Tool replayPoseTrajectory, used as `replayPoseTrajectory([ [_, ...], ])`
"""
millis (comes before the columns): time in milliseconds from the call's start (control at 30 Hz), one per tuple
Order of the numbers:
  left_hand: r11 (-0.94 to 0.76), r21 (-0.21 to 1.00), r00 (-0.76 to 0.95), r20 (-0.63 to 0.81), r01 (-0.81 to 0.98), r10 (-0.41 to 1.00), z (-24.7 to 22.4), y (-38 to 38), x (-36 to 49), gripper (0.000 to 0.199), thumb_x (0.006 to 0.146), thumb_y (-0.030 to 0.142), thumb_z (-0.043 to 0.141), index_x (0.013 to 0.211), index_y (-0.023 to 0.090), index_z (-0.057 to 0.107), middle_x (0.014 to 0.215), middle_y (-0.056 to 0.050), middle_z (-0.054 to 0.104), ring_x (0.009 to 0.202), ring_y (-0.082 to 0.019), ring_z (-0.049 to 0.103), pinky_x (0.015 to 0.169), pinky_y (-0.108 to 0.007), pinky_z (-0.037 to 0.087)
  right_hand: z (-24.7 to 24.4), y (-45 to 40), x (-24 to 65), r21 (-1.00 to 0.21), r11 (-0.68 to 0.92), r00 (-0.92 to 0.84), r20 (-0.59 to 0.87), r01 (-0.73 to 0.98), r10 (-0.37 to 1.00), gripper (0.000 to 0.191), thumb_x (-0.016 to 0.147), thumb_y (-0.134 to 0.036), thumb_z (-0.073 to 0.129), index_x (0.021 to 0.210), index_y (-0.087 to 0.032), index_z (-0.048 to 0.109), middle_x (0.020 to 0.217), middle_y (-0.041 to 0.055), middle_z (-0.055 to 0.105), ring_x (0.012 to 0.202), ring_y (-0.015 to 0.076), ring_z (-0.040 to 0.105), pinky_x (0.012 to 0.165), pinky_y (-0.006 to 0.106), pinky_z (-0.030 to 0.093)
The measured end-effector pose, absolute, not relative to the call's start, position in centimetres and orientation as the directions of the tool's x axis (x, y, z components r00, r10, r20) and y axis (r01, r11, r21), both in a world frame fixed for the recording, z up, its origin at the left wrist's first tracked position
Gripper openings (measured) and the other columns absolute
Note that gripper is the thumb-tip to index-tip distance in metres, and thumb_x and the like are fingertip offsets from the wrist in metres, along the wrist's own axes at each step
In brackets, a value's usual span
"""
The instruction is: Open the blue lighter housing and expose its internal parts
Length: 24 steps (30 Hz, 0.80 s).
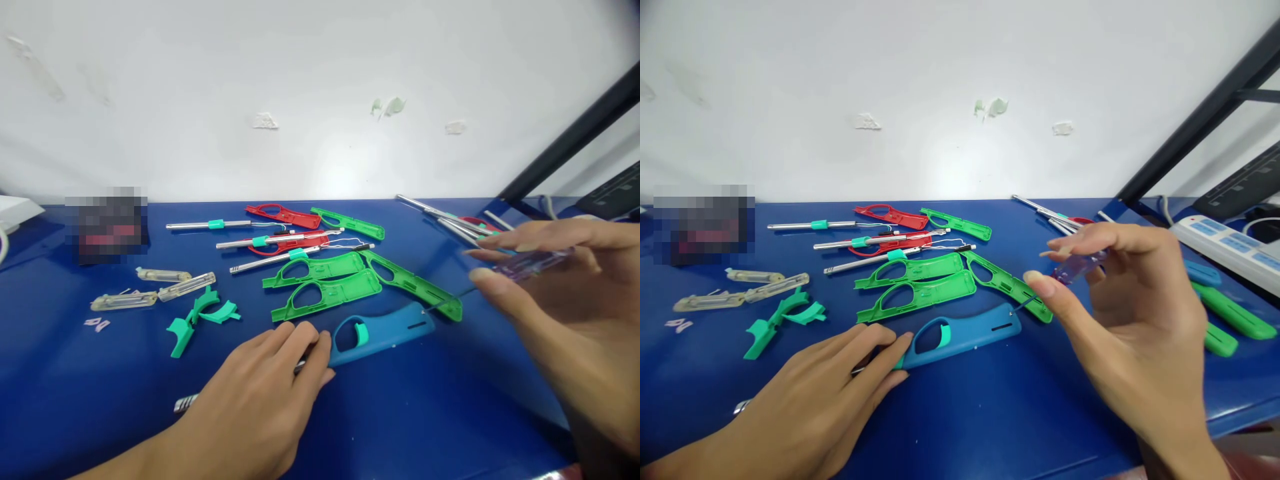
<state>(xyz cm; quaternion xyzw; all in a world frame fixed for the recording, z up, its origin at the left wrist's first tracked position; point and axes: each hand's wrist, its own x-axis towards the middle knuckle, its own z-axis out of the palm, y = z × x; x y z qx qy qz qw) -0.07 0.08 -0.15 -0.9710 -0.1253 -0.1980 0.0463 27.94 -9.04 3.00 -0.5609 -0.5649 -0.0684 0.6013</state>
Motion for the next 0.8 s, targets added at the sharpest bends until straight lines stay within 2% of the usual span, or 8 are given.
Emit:
replayPoseTrajectory([
  [100,-0.965,-0.036,0.892,0.392,0.26,0.226,-0.2,0.1,-0.1,0.037,0.112,0.011,0.036,0.121,0.009,0.072,0.097,-0.01,0.075,0.082,-0.027,0.075,0.062,-0.038,0.065,3.0,-9.1,28.0,-0.576,0.339,0.345,0.766,0.744,0.543,0.041,0.081,-0.016,0.088,0.116,-0.034,0.074,0.099,-0.0006,0.071,0.091,0.0205,0.073,0.084,0.038,0.062],
  [233,-0.966,-0.024,0.89,0.394,0.259,0.229,-0.2,0.0,-0.1,0.039,0.113,0.012,0.034,0.12,0.009,0.072,0.096,-0.009,0.075,0.081,-0.026,0.075,0.062,-0.039,0.065,3.0,-9.4,27.9,-0.63,0.288,0.361,0.696,0.721,0.62,0.043,0.093,-0.019,0.076,0.134,-0.031,0.071,0.113,0.0049,0.079,0.112,0.0275,0.077,0.088,0.042,0.062],
  [333,-0.967,-0.019,0.89,0.396,0.256,0.228,-0.1,0.0,-0.1,0.039,0.113,0.013,0.033,0.118,0.009,0.072,0.096,-0.009,0.075,0.081,-0.027,0.075,0.06,-0.04,0.065,3.0,-9.1,28.1,-0.593,0.359,0.312,0.74,0.721,0.596,0.049,0.082,-0.016,0.087,0.124,-0.035,0.07,0.109,-0.0001,0.075,0.111,0.025,0.076,0.097,0.041,0.062],
  [433,-0.966,-0.023,0.892,0.39,0.258,0.229,-0.2,0.1,0.0,0.041,0.113,0.012,0.033,0.118,0.01,0.073,0.096,-0.009,0.076,0.082,-0.027,0.075,0.062,-0.039,0.065,3.1,-8.9,28.4,-0.537,0.374,0.303,0.794,0.756,0.527,0.052,0.072,-0.012,0.094,0.113,-0.035,0.074,0.097,-0.0037,0.071,0.092,0.0193,0.074,0.091,0.036,0.062],
  [500,-0.966,-0.024,0.892,0.389,0.259,0.229,-0.2,0.1,0.0,0.04,0.114,0.013,0.033,0.121,0.009,0.072,0.097,-0.009,0.076,0.083,-0.027,0.076,0.063,-0.04,0.066,3.1,-9.2,28.4,-0.578,0.338,0.341,0.761,0.743,0.552,0.047,0.081,-0.014,0.088,0.122,-0.034,0.075,0.096,-0.0017,0.074,0.09,0.0202,0.075,0.086,0.037,0.062],
  [633,-0.969,-0.027,0.891,0.4,0.247,0.216,-0.3,0.0,0.0,0.038,0.113,0.012,0.034,0.121,0.008,0.071,0.097,-0.01,0.076,0.082,-0.028,0.075,0.06,-0.041,0.065,3.1,-9.9,27.6,-0.694,0.264,0.397,0.635,0.67,0.663,0.046,0.1,-0.023,0.071,0.144,-0.035,0.064,0.114,0.0037,0.078,0.112,0.0251,0.076,0.098,0.043,0.06],
  [700,-0.969,-0.024,0.89,0.401,0.246,0.216,-0.2,-0.1,0.0,0.039,0.113,0.012,0.034,0.119,0.008,0.072,0.097,-0.01,0.075,0.081,-0.027,0.075,0.059,-0.041,0.065,3.2,-9.8,27.4,-0.685,0.303,0.361,0.647,0.663,0.671,0.045,0.097,-0.022,0.074,0.138,-0.038,0.065,0.116,0.0027,0.075,0.113,0.0243,0.074,0.1,0.042,0.059],
  [800,-0.968,-0.029,0.889,0.405,0.248,0.215,-0.2,-0.1,0.0,0.039,0.113,0.012,0.034,0.117,0.009,0.072,0.096,-0.01,0.075,0.08,-0.027,0.075,0.059,-0.04,0.064,3.3,-9.5,27.3,-0.6,0.381,0.294,0.734,0.704,0.613,0.055,0.082,-0.011,0.087,0.124,-0.041,0.069,0.106,-0.0018,0.068,0.099,0.0198,0.071,0.092,0.036,0.06],
])
